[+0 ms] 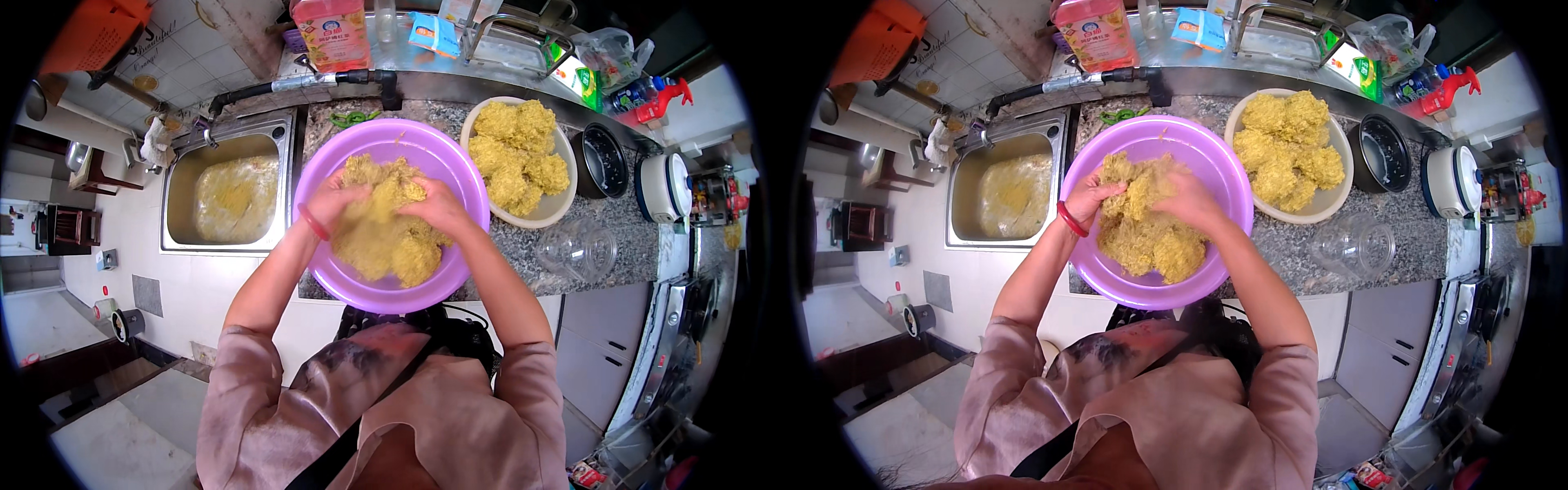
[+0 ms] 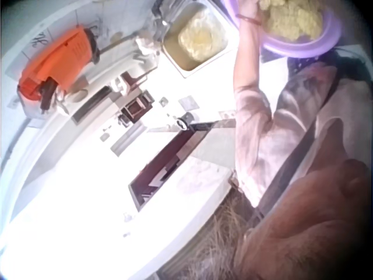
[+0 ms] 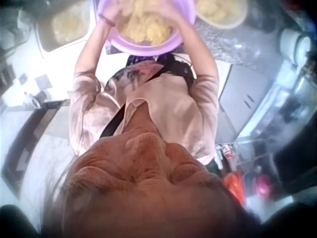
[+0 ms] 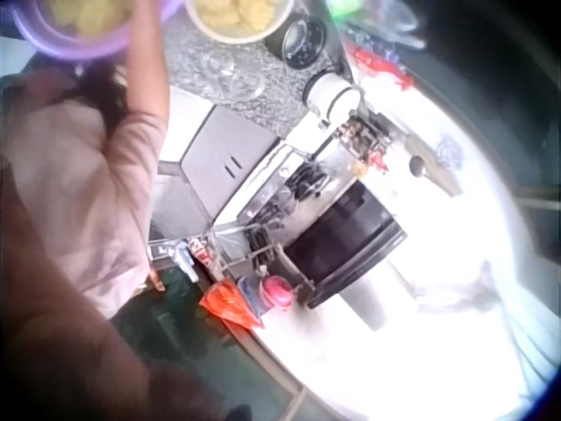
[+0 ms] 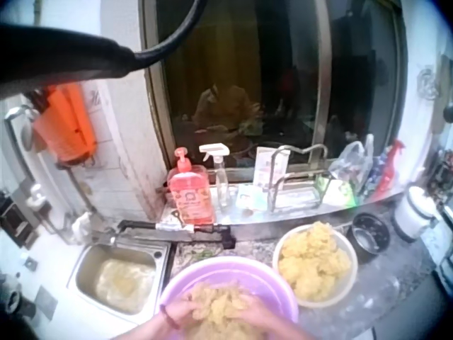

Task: The person washes a yellow dough-like substance in a pink basin filled with water. They repeatedly knead and squeeze the mixture, then pour the cloudy water into the sink. The person refills the basin with fresh water and continues washing the dough by hand.

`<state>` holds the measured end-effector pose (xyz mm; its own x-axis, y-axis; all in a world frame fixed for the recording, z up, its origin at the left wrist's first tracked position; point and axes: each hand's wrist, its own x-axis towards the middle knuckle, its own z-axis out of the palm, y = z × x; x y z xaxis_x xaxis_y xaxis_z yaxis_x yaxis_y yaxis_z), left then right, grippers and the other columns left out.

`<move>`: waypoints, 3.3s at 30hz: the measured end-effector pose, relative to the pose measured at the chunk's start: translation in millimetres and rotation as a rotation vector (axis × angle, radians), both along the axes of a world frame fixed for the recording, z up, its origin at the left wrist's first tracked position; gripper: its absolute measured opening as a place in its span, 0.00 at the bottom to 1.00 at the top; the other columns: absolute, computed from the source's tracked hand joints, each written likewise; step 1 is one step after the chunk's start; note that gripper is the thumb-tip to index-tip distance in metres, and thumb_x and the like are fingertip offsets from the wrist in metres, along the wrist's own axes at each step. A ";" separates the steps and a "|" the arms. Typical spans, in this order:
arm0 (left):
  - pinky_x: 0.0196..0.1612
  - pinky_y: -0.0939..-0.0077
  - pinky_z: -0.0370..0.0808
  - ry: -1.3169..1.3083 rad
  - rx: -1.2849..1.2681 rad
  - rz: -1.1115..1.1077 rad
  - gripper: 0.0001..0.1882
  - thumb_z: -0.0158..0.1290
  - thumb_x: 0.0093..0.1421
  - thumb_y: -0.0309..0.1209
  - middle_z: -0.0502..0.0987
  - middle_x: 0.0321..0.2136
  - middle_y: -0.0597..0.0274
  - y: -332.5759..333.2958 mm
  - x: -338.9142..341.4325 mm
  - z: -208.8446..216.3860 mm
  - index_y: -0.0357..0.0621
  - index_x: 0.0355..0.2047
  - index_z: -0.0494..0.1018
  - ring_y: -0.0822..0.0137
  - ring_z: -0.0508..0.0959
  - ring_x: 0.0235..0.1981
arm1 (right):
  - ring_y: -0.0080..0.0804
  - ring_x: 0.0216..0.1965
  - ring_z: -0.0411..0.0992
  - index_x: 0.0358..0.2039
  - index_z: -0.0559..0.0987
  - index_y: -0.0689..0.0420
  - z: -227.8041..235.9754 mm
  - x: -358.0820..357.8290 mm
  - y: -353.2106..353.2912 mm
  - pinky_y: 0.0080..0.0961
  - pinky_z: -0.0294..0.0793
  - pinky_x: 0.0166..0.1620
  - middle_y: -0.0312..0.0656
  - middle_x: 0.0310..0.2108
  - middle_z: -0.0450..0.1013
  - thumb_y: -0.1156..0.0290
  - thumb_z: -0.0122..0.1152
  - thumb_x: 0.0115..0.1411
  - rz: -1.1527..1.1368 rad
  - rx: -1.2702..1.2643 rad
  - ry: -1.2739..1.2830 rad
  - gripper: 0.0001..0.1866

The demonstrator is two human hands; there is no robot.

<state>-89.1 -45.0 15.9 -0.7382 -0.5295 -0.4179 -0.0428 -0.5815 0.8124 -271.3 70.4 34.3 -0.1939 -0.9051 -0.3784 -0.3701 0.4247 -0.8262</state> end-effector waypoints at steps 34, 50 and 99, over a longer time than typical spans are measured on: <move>0.52 0.72 0.66 -0.116 -0.767 -0.224 0.41 0.64 0.44 0.29 0.62 0.52 0.55 55.6 13.5 -27.8 0.41 0.57 0.55 0.66 0.64 0.53 | 0.35 0.45 0.67 0.53 0.65 0.67 -24.1 41.5 47.1 0.28 0.67 0.46 0.53 0.45 0.67 0.67 0.64 0.41 -0.425 0.015 -0.432 0.37; 0.50 0.66 0.69 -0.051 0.243 0.187 0.28 0.54 0.53 0.31 0.70 0.45 0.54 13.9 14.7 -52.2 0.39 0.53 0.59 0.62 0.71 0.47 | 0.32 0.42 0.70 0.45 0.71 0.64 -41.5 25.5 14.9 0.25 0.69 0.44 0.45 0.43 0.70 0.62 0.49 0.59 -0.590 0.171 -0.945 0.19; 0.42 0.54 0.69 -0.360 0.340 0.352 0.42 0.57 0.45 0.28 0.66 0.48 0.52 67.5 0.7 -43.3 0.49 0.58 0.46 0.55 0.69 0.46 | 0.41 0.55 0.59 0.57 0.58 0.63 -49.2 25.3 24.6 0.35 0.60 0.54 0.53 0.53 0.61 0.60 0.59 0.47 -0.566 0.256 -0.425 0.39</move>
<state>-88.4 22.6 -27.4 -0.3244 -0.5088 -0.7974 -0.0383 -0.8352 0.5485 -246.0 95.0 -14.9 -0.3935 -0.5841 -0.7099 0.2902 0.6538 -0.6988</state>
